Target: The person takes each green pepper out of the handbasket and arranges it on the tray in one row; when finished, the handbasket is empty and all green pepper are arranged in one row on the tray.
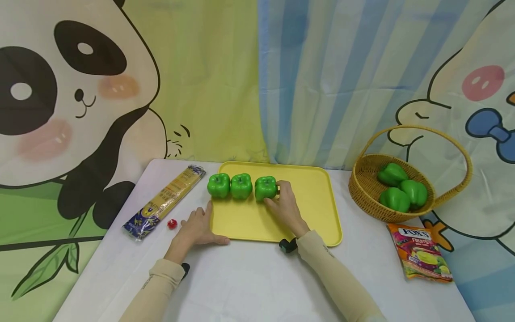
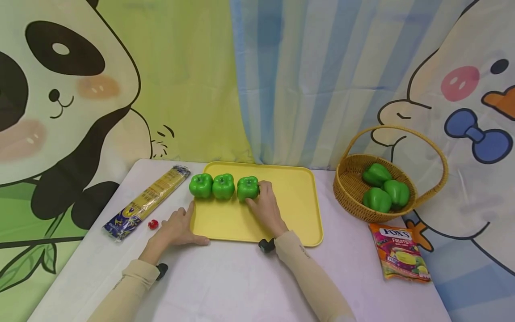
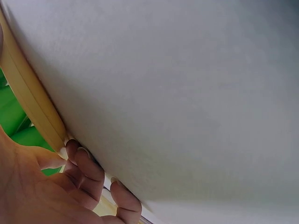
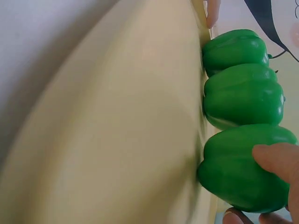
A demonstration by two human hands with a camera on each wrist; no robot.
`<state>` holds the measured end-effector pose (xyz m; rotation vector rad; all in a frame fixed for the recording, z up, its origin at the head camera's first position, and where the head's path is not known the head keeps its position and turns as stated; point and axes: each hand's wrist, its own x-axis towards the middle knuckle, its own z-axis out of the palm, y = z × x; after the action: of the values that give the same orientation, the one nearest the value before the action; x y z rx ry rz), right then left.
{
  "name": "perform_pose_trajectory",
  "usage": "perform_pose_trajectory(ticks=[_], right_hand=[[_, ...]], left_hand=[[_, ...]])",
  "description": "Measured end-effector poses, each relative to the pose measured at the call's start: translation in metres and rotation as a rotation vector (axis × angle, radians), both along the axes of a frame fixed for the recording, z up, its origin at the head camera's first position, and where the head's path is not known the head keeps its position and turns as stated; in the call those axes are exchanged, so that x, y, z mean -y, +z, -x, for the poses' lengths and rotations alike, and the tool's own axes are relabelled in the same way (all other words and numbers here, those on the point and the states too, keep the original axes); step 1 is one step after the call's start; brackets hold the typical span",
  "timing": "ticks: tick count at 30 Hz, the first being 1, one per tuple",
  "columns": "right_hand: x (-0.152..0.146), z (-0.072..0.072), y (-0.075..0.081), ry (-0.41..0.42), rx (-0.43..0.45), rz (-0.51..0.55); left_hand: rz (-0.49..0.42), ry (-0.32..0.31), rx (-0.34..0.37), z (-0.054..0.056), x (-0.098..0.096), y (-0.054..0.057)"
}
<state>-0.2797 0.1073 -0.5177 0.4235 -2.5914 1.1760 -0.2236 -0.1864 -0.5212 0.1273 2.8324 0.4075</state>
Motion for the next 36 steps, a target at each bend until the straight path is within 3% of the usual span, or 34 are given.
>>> perform_pose_trajectory(ticks=[10, 16, 36], right_hand=[[0.0054, -0.0005, 0.0104, 0.017, -0.009, -0.052], [0.007, 0.0016, 0.0107, 0.002, 0.046, -0.059], [0.0094, 0.0023, 0.0106, -0.015, 0.074, -0.07]], left_hand=[[0.013, -0.005, -0.005, 0.0002, 0.001, 0.0008], [0.009, -0.006, -0.004, 0.0005, 0.0011, -0.0007], [0.009, -0.007, -0.018, -0.0003, 0.0008, -0.0003]])
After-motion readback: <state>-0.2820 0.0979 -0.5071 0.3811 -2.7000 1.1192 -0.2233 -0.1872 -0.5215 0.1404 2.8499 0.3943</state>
